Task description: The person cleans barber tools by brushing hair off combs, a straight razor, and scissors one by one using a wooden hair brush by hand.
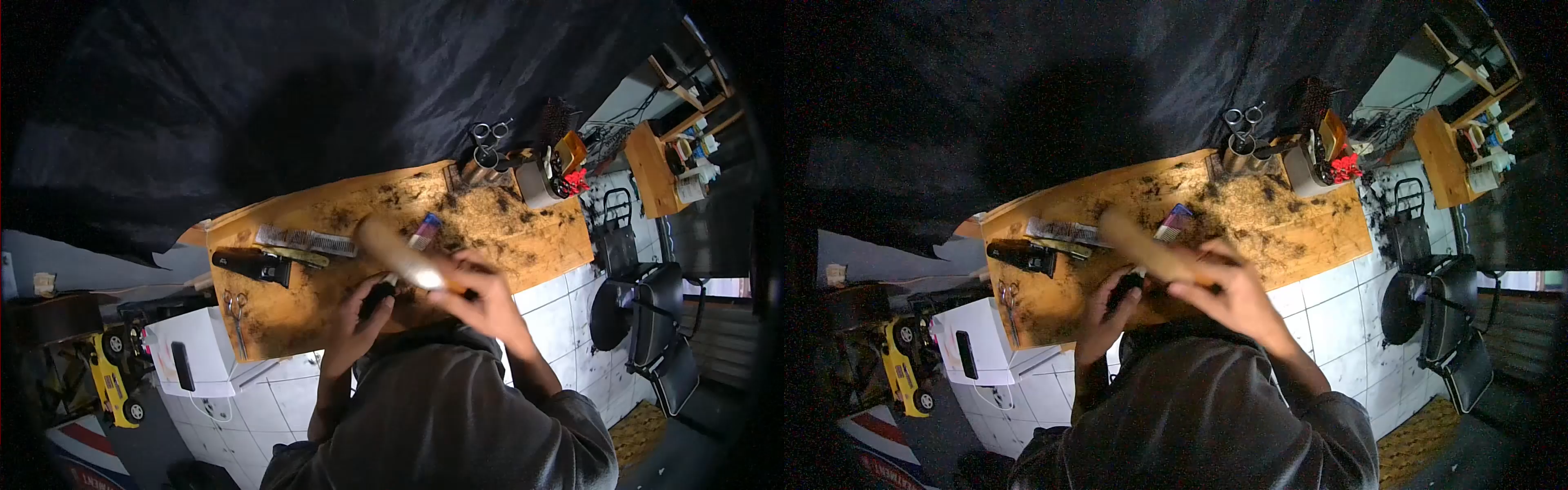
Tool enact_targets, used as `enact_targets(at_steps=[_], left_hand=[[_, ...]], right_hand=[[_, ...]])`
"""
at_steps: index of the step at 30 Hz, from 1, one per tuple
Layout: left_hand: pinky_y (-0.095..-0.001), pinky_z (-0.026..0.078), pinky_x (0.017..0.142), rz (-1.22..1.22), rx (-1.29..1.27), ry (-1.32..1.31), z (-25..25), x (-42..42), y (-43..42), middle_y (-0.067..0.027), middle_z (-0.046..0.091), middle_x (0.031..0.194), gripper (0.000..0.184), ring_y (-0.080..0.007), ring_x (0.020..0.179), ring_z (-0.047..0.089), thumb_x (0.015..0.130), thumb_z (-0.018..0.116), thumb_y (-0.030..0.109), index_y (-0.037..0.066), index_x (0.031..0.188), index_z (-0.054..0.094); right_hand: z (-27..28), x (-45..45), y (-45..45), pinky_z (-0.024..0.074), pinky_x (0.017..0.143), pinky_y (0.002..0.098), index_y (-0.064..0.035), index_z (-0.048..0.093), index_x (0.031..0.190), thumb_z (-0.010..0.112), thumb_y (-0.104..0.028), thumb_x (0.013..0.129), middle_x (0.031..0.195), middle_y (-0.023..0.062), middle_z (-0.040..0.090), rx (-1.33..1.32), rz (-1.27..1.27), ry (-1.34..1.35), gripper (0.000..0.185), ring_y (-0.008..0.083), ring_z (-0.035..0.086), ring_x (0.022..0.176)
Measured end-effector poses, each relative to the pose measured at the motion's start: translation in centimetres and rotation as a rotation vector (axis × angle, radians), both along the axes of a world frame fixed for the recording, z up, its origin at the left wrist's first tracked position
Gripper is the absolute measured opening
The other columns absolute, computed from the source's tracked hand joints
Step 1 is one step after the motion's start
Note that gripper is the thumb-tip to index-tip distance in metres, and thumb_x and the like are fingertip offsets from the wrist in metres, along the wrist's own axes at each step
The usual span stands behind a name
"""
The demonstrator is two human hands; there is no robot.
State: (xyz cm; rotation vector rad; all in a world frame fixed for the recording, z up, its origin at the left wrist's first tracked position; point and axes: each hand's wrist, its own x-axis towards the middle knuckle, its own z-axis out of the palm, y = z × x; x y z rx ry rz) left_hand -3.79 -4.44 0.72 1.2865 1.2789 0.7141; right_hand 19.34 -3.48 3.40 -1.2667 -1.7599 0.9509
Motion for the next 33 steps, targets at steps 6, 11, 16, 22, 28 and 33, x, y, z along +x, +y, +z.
enact_targets(at_steps=[6, 11, 16, 22, 28, 33], left_hand=[[-0.0251, 0.045, 0.085, -0.068, -0.004, -0.093, 1.2, -0.6, 0.5, -0.0073, 0.065, 0.106, 0.034, -0.0110, 0.095, 0.058, 0.091, 0.060, 0.013, 0.002, 0.124, 0.056], [-0.0236, 0.044, 0.084, -0.288, 0.120, -0.033, 1.3, -2.2, 1.3, -0.0061, 0.063, 0.108, 0.038, -0.0108, 0.093, 0.057, 0.091, 0.059, 0.012, 0.003, 0.128, 0.055], [-0.0231, 0.044, 0.078, -0.226, -0.122, -0.181, 3.6, -2.1, 3.0, -0.0049, 0.061, 0.103, 0.044, -0.0087, 0.090, 0.054, 0.089, 0.061, 0.013, 0.006, 0.132, 0.052], [-0.0202, 0.041, 0.061, -0.086, -0.044, -0.279, 2.1, -3.7, 4.5, -0.0027, 0.062, 0.089, 0.035, -0.0046, 0.070, 0.051, 0.091, 0.059, 0.006, 0.002, 0.125, 0.054], [-0.0200, 0.043, 0.063, -0.021, 0.021, -0.253, 3.4, -3.4, 4.8, -0.0018, 0.062, 0.089, 0.041, -0.0051, 0.070, 0.052, 0.088, 0.065, 0.006, 0.002, 0.126, 0.052], [-0.0194, 0.042, 0.063, -0.036, 0.014, -0.346, 2.2, -3.9, 5.7, 0.0008, 0.058, 0.083, 0.049, -0.0047, 0.071, 0.053, 0.084, 0.070, 0.007, 0.004, 0.128, 0.050]], right_hand=[[-0.6, 1.0, 1.6, 0.0525, 0.074, 0.0423, 0.0013, 0.068, 0.108, 0.074, -0.024, 0.081, 0.097, 0.0200, 0.063, 0.061, -0.289, -0.141, 0.037, 0.0297, 0.065, 0.081], [-0.6, 2.9, 2.9, 0.0473, 0.071, 0.0271, 0.0046, 0.062, 0.108, 0.075, -0.015, 0.082, 0.090, 0.0114, 0.062, -0.070, -0.367, 0.051, 0.035, 0.0166, 0.059, 0.081], [-1.8, 2.2, 2.2, 0.0476, 0.078, 0.0249, 0.0024, 0.055, 0.111, 0.075, -0.007, 0.081, 0.099, 0.0044, 0.061, -0.373, -0.103, 0.377, 0.037, 0.0099, 0.056, 0.089], [-2.0, 1.6, 2.1, 0.0476, 0.077, 0.0241, 0.0017, 0.052, 0.118, 0.069, -0.001, 0.082, 0.100, 0.0040, 0.063, -0.387, -0.099, 0.574, 0.040, 0.0101, 0.058, 0.089], [-2.1, 2.4, 1.7, 0.0372, 0.042, 0.0179, 0.0022, 0.050, 0.120, 0.068, -0.002, 0.081, 0.081, 0.0063, 0.064, -0.610, -0.037, 0.866, 0.043, 0.0057, 0.051, 0.051], [-1.5, 1.0, 1.1, 0.0350, 0.039, 0.0184, 0.0008, 0.055, 0.108, 0.072, -0.004, 0.080, 0.085, 0.0082, 0.067, -0.531, -0.127, 0.462, 0.033, 0.0037, 0.047, 0.048]])
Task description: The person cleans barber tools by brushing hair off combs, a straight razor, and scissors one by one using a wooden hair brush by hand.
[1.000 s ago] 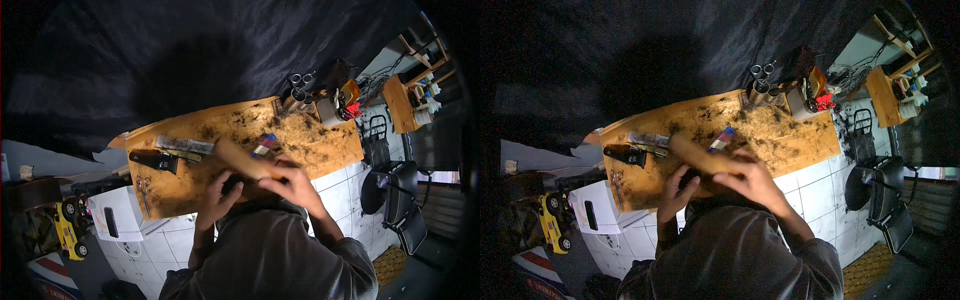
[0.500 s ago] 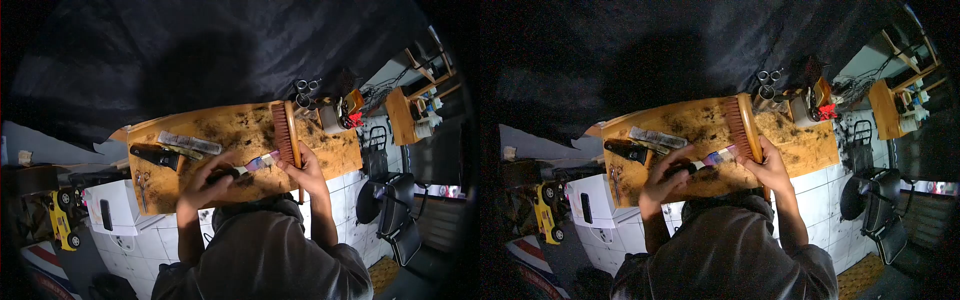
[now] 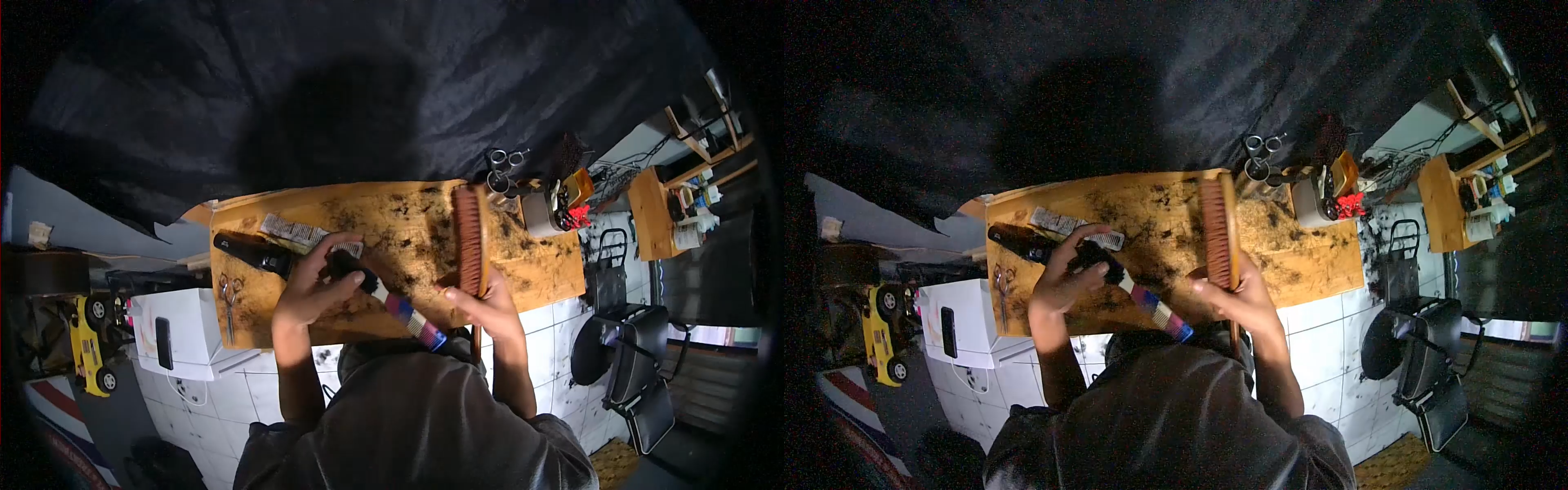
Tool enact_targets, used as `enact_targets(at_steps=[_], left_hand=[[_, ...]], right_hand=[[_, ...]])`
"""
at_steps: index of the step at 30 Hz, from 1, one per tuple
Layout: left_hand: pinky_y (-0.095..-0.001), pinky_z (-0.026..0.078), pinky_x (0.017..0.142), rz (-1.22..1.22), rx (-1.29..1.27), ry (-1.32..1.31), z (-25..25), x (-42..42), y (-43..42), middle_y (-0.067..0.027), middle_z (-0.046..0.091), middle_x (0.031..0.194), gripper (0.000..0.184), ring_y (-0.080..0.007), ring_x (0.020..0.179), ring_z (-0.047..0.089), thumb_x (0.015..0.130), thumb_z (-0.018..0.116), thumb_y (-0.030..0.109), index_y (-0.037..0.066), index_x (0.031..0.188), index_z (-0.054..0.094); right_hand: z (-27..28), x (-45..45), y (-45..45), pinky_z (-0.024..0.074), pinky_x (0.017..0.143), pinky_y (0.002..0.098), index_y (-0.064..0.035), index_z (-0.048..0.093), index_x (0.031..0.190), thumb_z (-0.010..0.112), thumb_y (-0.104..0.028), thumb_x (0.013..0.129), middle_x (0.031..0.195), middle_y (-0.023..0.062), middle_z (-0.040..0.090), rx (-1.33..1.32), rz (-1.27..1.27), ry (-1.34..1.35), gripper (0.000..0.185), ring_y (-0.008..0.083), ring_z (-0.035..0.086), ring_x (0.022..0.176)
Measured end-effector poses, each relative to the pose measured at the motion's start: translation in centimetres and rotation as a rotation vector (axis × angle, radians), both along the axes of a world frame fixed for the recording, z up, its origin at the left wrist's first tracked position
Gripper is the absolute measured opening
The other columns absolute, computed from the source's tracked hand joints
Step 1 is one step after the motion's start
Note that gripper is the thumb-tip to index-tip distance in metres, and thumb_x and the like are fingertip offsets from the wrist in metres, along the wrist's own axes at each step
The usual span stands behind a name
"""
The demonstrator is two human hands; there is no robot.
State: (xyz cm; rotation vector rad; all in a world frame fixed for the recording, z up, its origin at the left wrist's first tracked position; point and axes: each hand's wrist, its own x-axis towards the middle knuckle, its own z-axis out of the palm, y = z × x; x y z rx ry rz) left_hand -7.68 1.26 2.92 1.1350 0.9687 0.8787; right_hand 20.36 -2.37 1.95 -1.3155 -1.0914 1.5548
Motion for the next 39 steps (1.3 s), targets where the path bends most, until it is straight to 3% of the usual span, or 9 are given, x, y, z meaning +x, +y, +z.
enact_targets(at_steps=[2, 6, 15, 19, 22, 26, 30, 35, 39], left_hand=[[-0.0192, 0.042, 0.062, -0.005, -0.027, 0.048, -0.1, 0.5, 0.2, 0.0017, 0.056, 0.080, 0.049, -0.0051, 0.070, 0.052, 0.084, 0.070, 0.007, 0.004, 0.128, 0.050], [-0.0197, 0.042, 0.064, 0.224, -0.144, -0.160, -0.1, 3.7, -0.5, 0.0017, 0.055, 0.081, 0.046, -0.0056, 0.072, 0.053, 0.085, 0.069, 0.008, 0.004, 0.127, 0.050], [-0.0231, 0.049, 0.074, 0.100, -0.395, -0.253, -5.6, 7.6, -3.7, -0.0005, 0.059, 0.090, 0.029, -0.0083, 0.083, 0.058, 0.098, 0.055, 0.024, 0.003, 0.117, 0.055], [-0.0253, 0.049, 0.062, 0.234, -0.490, -0.366, -3.9, 7.2, -3.7, -0.0014, 0.056, 0.088, 0.028, -0.0100, 0.076, 0.057, 0.102, 0.045, 0.030, 0.008, 0.119, 0.051], [-0.0247, 0.045, 0.053, 0.114, -0.593, -0.452, -3.0, 5.5, -3.7, -0.0024, 0.051, 0.081, 0.022, -0.0104, 0.067, 0.052, 0.103, 0.043, 0.030, 0.011, 0.113, 0.047], [-0.0248, 0.037, 0.047, 0.073, -0.597, -0.344, -3.1, 5.2, -4.8, -0.0019, 0.040, 0.070, 0.020, -0.0104, 0.056, 0.042, 0.104, 0.037, 0.029, 0.010, 0.104, 0.044], [-0.0221, 0.032, 0.045, -0.242, -0.562, -0.311, 0.0, 5.1, -4.6, -0.0001, 0.036, 0.067, 0.025, -0.0072, 0.053, 0.037, 0.105, 0.033, 0.030, 0.008, 0.097, 0.042], [-0.0202, 0.029, 0.044, -0.277, -0.573, -0.379, 0.0, 3.7, -4.5, 0.0024, 0.033, 0.065, 0.026, -0.0054, 0.051, 0.034, 0.104, 0.035, 0.032, 0.008, 0.098, 0.043], [-0.0218, 0.026, 0.039, -0.247, -0.659, -0.419, -0.2, 3.3, -4.2, 0.0028, 0.034, 0.061, 0.030, -0.0063, 0.044, 0.032, 0.102, 0.038, 0.039, 0.012, 0.110, 0.046]], right_hand=[[-0.1, 0.2, 0.0, 0.0468, 0.048, 0.0204, 0.0040, 0.048, 0.122, 0.078, -0.009, 0.076, 0.080, 0.0029, 0.060, -0.060, 0.176, 0.116, 0.057, 0.0068, 0.055, 0.058], [0.7, -1.4, -0.6, 0.0475, 0.078, 0.0238, 0.0016, 0.049, 0.126, 0.076, -0.005, 0.078, 0.103, 0.0035, 0.059, -0.038, 0.166, 0.080, 0.055, 0.0094, 0.056, 0.091], [-1.2, -2.8, -1.5, 0.0465, 0.086, 0.0283, 0.0000, 0.038, 0.130, 0.066, 0.002, 0.082, 0.112, 0.0101, 0.056, 0.317, 0.157, 0.020, 0.055, 0.0150, 0.057, 0.100], [-0.9, -1.7, -3.8, 0.0458, 0.093, 0.0315, 0.0021, 0.034, 0.135, 0.063, -0.005, 0.087, 0.117, 0.0155, 0.056, 0.168, 0.167, 0.227, 0.057, 0.0213, 0.057, 0.108], [-0.9, -0.7, -4.4, 0.0444, 0.096, 0.0329, 0.0044, 0.039, 0.132, 0.064, -0.017, 0.090, 0.127, 0.0185, 0.053, 0.264, 0.239, -0.263, 0.054, 0.0249, 0.056, 0.114], [0.1, -0.9, -3.9, 0.0532, 0.077, 0.0356, 0.0029, 0.051, 0.121, 0.064, -0.029, 0.091, 0.100, 0.0199, 0.066, 0.213, 0.300, -0.475, 0.046, 0.0301, 0.067, 0.087], [-2.4, 0.7, -1.2, 0.0478, 0.044, 0.0318, -0.0001, 0.058, 0.094, 0.062, -0.031, 0.092, 0.069, 0.0130, 0.063, 0.473, 0.182, -0.696, 0.031, 0.0209, 0.060, 0.049], [-0.6, 1.8, 1.7, 0.0475, 0.049, 0.0330, 0.0006, 0.060, 0.096, 0.060, -0.028, 0.093, 0.063, 0.0118, 0.063, 0.363, -0.180, -0.730, 0.029, 0.0174, 0.061, 0.055], [-0.2, 1.0, 0.4, 0.0522, 0.057, 0.0314, 0.0001, 0.061, 0.097, 0.065, -0.029, 0.090, 0.068, 0.0144, 0.064, 0.651, 0.139, -0.538, 0.030, 0.0199, 0.066, 0.062]])
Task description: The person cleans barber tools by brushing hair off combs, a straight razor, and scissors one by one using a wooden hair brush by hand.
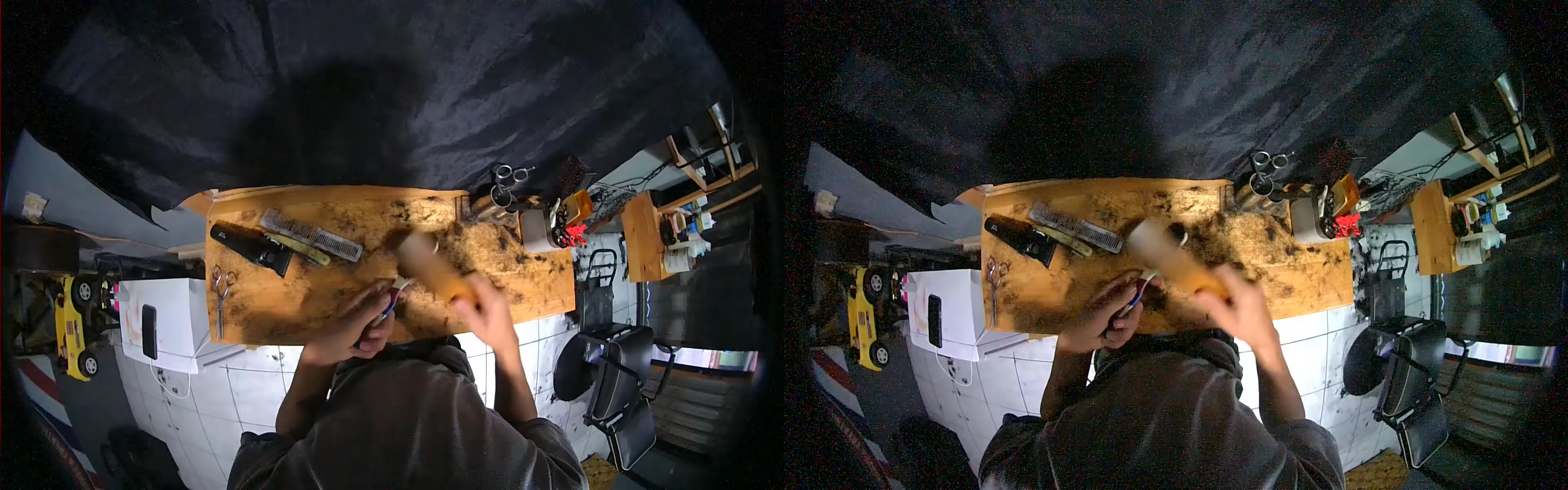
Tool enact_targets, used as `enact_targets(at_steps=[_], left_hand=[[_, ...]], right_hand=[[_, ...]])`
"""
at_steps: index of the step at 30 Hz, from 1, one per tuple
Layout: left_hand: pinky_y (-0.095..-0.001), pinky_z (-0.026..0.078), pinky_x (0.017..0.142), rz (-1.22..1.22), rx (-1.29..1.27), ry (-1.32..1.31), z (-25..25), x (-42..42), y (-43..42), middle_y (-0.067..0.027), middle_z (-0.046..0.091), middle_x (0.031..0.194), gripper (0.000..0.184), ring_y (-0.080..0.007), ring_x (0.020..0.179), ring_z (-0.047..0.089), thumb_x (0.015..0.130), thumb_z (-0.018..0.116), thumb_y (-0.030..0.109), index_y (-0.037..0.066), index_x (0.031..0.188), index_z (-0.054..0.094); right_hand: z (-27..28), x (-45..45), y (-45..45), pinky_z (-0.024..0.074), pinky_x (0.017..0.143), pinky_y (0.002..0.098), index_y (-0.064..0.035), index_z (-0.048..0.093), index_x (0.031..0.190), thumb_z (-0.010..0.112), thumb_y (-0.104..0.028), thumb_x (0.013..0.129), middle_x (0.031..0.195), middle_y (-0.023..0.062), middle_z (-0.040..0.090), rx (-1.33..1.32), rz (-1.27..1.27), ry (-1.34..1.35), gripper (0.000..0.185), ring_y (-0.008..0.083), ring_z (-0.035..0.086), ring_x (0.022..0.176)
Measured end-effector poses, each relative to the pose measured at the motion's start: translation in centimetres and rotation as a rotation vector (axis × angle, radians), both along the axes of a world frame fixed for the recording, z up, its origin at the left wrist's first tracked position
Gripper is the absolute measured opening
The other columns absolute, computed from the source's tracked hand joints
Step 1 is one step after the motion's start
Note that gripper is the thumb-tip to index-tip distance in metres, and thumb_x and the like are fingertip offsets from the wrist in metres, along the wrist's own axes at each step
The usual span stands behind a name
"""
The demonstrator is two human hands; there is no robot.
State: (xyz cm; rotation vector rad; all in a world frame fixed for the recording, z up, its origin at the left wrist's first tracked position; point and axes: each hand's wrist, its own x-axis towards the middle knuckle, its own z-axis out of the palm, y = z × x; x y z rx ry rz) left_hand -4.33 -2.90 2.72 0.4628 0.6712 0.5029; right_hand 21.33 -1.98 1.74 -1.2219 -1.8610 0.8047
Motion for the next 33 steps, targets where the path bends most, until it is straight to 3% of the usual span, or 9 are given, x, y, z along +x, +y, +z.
enact_targets(at_steps=[3, 7, 10, 14, 17, 20, 23, 28, 33], left_hand=[[-0.0214, 0.024, 0.039, -0.017, 0.054, 0.012, 0.5, 0.3, 0.1, 0.0023, 0.033, 0.062, 0.032, -0.0064, 0.045, 0.032, 0.102, 0.038, 0.039, 0.011, 0.114, 0.046], [-0.0217, 0.024, 0.039, -0.023, 0.072, 0.064, 1.0, -0.3, 0.3, 0.0015, 0.033, 0.064, 0.029, -0.0067, 0.046, 0.031, 0.103, 0.038, 0.035, 0.009, 0.115, 0.044], [-0.0220, 0.028, 0.042, -0.046, 0.073, -0.065, 0.6, -0.7, 0.4, 0.0006, 0.036, 0.066, 0.026, -0.0071, 0.049, 0.034, 0.104, 0.036, 0.030, 0.008, 0.115, 0.043], [-0.0225, 0.032, 0.047, -0.030, 0.146, 0.057, 0.8, 0.6, 0.5, -0.0004, 0.038, 0.069, 0.025, -0.0077, 0.054, 0.037, 0.103, 0.036, 0.023, 0.006, 0.122, 0.042], [-0.0234, 0.036, 0.051, -0.057, 0.277, 0.132, -0.8, 0.8, -0.3, -0.0009, 0.041, 0.071, 0.033, -0.0087, 0.057, 0.040, 0.103, 0.037, 0.018, 0.005, 0.133, 0.038], [-0.0252, 0.041, 0.054, -0.035, 0.509, 0.257, -1.2, 0.8, -0.8, -0.0014, 0.046, 0.071, 0.040, -0.0098, 0.059, 0.045, 0.102, 0.039, 0.015, 0.003, 0.140, 0.034], [-0.0261, 0.045, 0.058, -0.087, 0.734, 0.407, -1.0, 0.3, -0.7, -0.0028, 0.053, 0.072, 0.043, -0.0104, 0.063, 0.051, 0.101, 0.040, 0.015, 0.002, 0.142, 0.034], [-0.0258, 0.046, 0.062, 0.197, 0.916, 0.638, -3.0, 1.9, -0.9, -0.0080, 0.059, 0.075, 0.042, -0.0115, 0.065, 0.055, 0.100, 0.044, 0.014, 0.002, 0.140, 0.041], [-0.0247, 0.044, 0.062, 0.183, 0.869, 0.688, -0.6, 1.5, -0.7, -0.0086, 0.059, 0.076, 0.038, -0.0128, 0.067, 0.056, 0.098, 0.048, 0.012, 0.001, 0.135, 0.049]], right_hand=[[0.0, -0.8, -0.7, 0.0538, 0.058, 0.0310, -0.0006, 0.062, 0.100, 0.067, -0.030, 0.088, 0.076, 0.0143, 0.067, -0.038, 0.116, -0.153, 0.032, 0.0220, 0.067, 0.063], [0.6, 0.5, 1.6, 0.0484, 0.051, 0.0322, 0.0003, 0.060, 0.095, 0.064, -0.032, 0.090, 0.068, 0.0119, 0.064, -0.243, -0.367, -0.154, 0.033, 0.0192, 0.062, 0.056], [0.1, 1.6, 2.0, 0.0462, 0.048, 0.0322, -0.0005, 0.061, 0.094, 0.064, -0.034, 0.090, 0.065, 0.0087, 0.062, -0.107, -0.417, -0.079, 0.034, 0.0170, 0.058, 0.053], [0.3, -0.2, -0.7, 0.0467, 0.042, 0.0338, -0.0038, 0.064, 0.098, 0.065, -0.042, 0.088, 0.068, 0.0088, 0.066, -0.047, 0.044, -0.107, 0.039, 0.0183, 0.057, 0.044], [-0.6, -0.6, -0.6, 0.0491, 0.042, 0.0322, -0.0031, 0.065, 0.104, 0.066, -0.044, 0.086, 0.066, 0.0105, 0.067, -0.012, 0.000, -0.183, 0.044, 0.0191, 0.062, 0.047], [0.0, 0.7, 0.8, 0.0453, 0.042, 0.0324, -0.0022, 0.064, 0.093, 0.066, -0.040, 0.088, 0.061, 0.0140, 0.064, -0.153, -0.331, -0.212, 0.038, 0.0200, 0.062, 0.048], [0.4, 1.8, 2.0, 0.0460, 0.045, 0.0307, -0.0022, 0.063, 0.091, 0.064, -0.038, 0.089, 0.060, 0.0129, 0.063, -0.009, -0.491, -0.217, 0.036, 0.0191, 0.062, 0.050], [0.9, -0.4, -1.0, 0.0491, 0.046, 0.0302, -0.0006, 0.066, 0.097, 0.065, -0.032, 0.090, 0.074, 0.0127, 0.068, 0.017, -0.009, -0.073, 0.032, 0.0194, 0.064, 0.054], [1.0, 0.1, 0.1, 0.0459, 0.045, 0.0340, 0.0004, 0.065, 0.096, 0.063, -0.037, 0.091, 0.068, 0.0134, 0.066, -0.174, -0.244, -0.123, 0.037, 0.0188, 0.062, 0.052]])
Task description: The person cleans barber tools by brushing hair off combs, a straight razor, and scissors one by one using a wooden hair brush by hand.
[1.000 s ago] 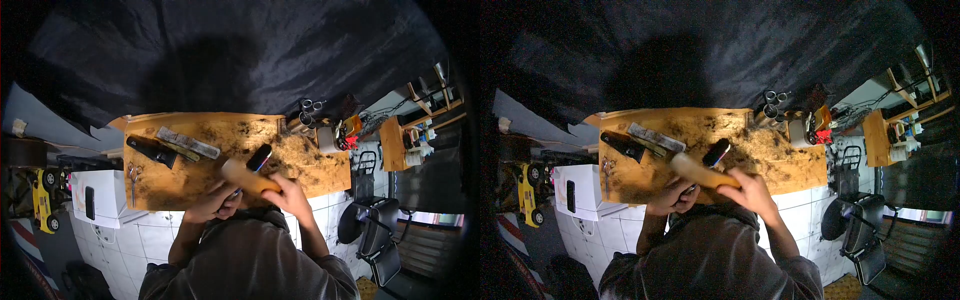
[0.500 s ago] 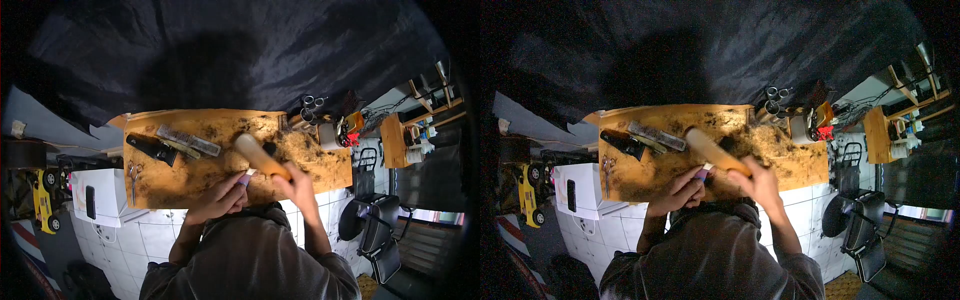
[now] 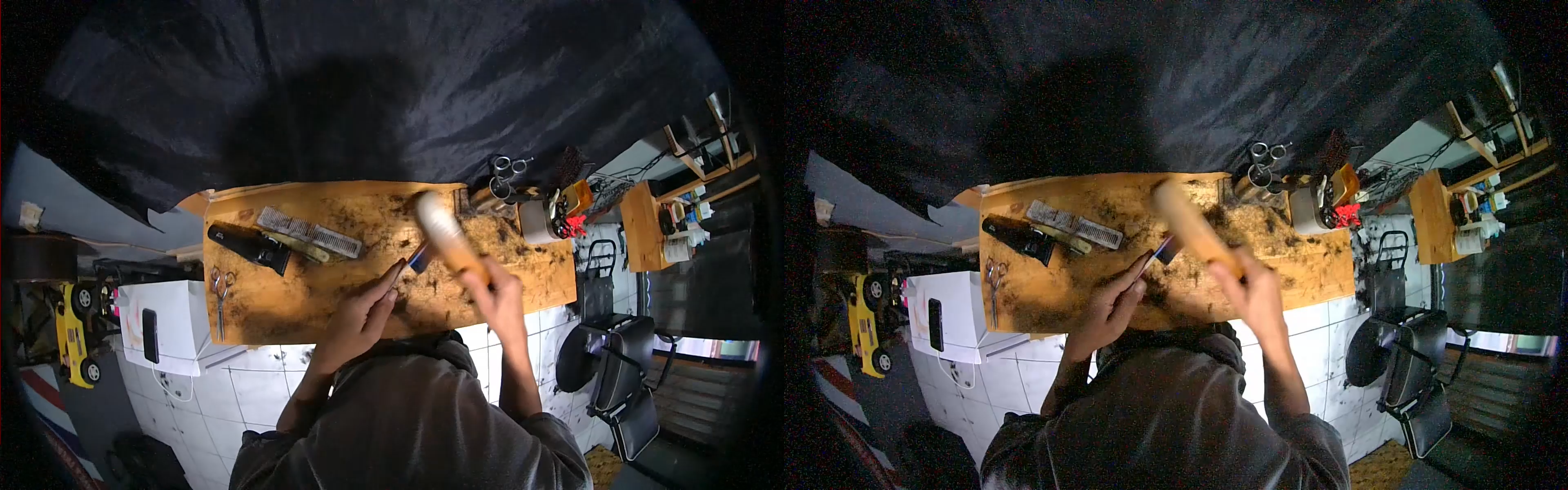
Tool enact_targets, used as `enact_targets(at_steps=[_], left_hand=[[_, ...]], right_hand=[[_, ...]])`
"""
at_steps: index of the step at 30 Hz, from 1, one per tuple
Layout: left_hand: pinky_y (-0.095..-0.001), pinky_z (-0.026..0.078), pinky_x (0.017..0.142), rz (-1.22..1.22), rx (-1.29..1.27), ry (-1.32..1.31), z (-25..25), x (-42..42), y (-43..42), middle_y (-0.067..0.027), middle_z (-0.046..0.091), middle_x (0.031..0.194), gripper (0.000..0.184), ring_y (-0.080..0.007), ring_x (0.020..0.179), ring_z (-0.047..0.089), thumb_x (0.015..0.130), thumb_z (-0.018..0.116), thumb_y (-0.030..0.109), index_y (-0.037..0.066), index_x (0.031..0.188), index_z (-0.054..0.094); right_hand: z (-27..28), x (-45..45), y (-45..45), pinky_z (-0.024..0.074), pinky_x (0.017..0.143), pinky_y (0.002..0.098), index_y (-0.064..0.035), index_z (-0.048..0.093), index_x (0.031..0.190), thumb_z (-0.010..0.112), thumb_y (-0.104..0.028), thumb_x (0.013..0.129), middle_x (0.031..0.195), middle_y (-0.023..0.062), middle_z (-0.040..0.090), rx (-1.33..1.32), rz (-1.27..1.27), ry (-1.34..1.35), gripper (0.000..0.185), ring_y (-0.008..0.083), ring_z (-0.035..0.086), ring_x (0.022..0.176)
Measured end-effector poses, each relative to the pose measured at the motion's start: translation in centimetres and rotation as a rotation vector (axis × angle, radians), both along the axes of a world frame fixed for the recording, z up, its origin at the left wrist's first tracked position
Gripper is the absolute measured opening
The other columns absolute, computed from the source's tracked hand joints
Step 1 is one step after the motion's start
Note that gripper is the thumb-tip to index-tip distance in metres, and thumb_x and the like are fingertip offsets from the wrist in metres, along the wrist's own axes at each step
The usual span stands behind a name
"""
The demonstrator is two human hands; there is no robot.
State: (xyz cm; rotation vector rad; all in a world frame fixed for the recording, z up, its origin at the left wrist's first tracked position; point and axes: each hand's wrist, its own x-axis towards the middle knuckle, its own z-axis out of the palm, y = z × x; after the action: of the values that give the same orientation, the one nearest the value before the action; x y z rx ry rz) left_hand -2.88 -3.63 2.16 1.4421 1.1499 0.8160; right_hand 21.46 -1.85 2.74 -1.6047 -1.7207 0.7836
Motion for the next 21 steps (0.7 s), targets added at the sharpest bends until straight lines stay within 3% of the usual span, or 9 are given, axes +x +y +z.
enact_targets(at_steps=[2, 5, 8, 11, 14, 15, 18, 21], left_hand=[[-0.0251, 0.044, 0.062, -0.016, -0.029, 0.047, 0.8, -0.4, -0.1, -0.0091, 0.060, 0.078, 0.037, -0.0137, 0.069, 0.057, 0.097, 0.050, 0.013, 0.002, 0.133, 0.051], [-0.0264, 0.045, 0.062, 0.033, -0.038, 0.033, 0.8, -0.5, -0.2, -0.0109, 0.062, 0.081, 0.035, -0.0155, 0.070, 0.059, 0.097, 0.052, 0.016, 0.002, 0.128, 0.055], [-0.0277, 0.046, 0.062, 0.115, 0.026, 0.012, -0.5, -0.1, 0.1, -0.0122, 0.064, 0.085, 0.030, -0.0169, 0.071, 0.060, 0.096, 0.053, 0.018, 0.001, 0.121, 0.059], [-0.0285, 0.047, 0.063, 0.067, 0.070, 0.054, -1.1, 0.1, 0.0, -0.0122, 0.065, 0.087, 0.027, -0.0175, 0.072, 0.061, 0.097, 0.051, 0.018, -0.001, 0.115, 0.059], [-0.0282, 0.047, 0.063, 0.034, 0.021, -0.041, -0.6, 0.1, 0.0, -0.0113, 0.064, 0.086, 0.026, -0.0154, 0.072, 0.060, 0.098, 0.051, 0.016, -0.002, 0.115, 0.057], [-0.0279, 0.047, 0.063, 0.015, -0.017, -0.091, -1.3, -0.4, -0.2, -0.0111, 0.063, 0.086, 0.027, -0.0144, 0.072, 0.060, 0.098, 0.050, 0.016, -0.002, 0.117, 0.056], [-0.0263, 0.048, 0.065, 0.011, -0.085, -0.175, -1.5, -0.6, -0.1, -0.0087, 0.062, 0.083, 0.028, -0.0117, 0.073, 0.060, 0.097, 0.052, 0.013, -0.003, 0.120, 0.054], [-0.0243, 0.049, 0.067, 0.074, -0.166, -0.233, -0.5, 0.0, -0.1, -0.0065, 0.061, 0.084, 0.029, -0.0103, 0.073, 0.059, 0.096, 0.055, 0.011, -0.003, 0.122, 0.052]], right_hand=[[0.4, 1.0, 1.3, 0.0429, 0.046, 0.0329, 0.0009, 0.064, 0.095, 0.062, -0.033, 0.093, 0.065, 0.0137, 0.063, 0.038, -0.227, -0.121, 0.034, 0.0177, 0.058, 0.051], [1.4, 1.3, 1.3, 0.0455, 0.055, 0.0323, 0.0023, 0.063, 0.094, 0.063, -0.029, 0.091, 0.067, 0.0125, 0.061, 0.061, -0.266, 0.034, 0.031, 0.0144, 0.055, 0.058], [0.4, 0.8, -0.7, 0.0464, 0.056, 0.0335, 0.0023, 0.063, 0.093, 0.065, -0.030, 0.090, 0.071, 0.0120, 0.063, 0.029, 0.053, 0.193, 0.032, 0.0143, 0.057, 0.061], [0.8, -0.8, -1.7, 0.0458, 0.055, 0.0331, -0.0001, 0.064, 0.095, 0.066, -0.031, 0.089, 0.072, 0.0090, 0.065, -0.080, 0.234, 0.077, 0.032, 0.0144, 0.058, 0.061], [-2.0, 0.8, -0.5, 0.0449, 0.053, 0.0316, 0.0001, 0.064, 0.095, 0.066, -0.033, 0.089, 0.069, 0.0091, 0.064, -0.040, -0.021, 0.176, 0.034, 0.0152, 0.058, 0.058], [-0.2, 1.4, 0.3, 0.0441, 0.053, 0.0295, 0.0015, 0.063, 0.092, 0.064, -0.033, 0.090, 0.065, 0.0101, 0.061, -0.042, -0.130, 0.020, 0.035, 0.0149, 0.057, 0.058], [1.3, 2.3, 1.3, 0.0434, 0.052, 0.0280, 0.0023, 0.062, 0.091, 0.064, -0.034, 0.091, 0.063, 0.0099, 0.059, -0.013, -0.316, 0.003, 0.036, 0.0141, 0.056, 0.057], [0.6, 1.7, -0.3, 0.0434, 0.053, 0.0286, 0.0014, 0.062, 0.091, 0.067, -0.033, 0.089, 0.066, 0.0101, 0.060, 0.032, -0.023, 0.145, 0.035, 0.0151, 0.056, 0.056]])
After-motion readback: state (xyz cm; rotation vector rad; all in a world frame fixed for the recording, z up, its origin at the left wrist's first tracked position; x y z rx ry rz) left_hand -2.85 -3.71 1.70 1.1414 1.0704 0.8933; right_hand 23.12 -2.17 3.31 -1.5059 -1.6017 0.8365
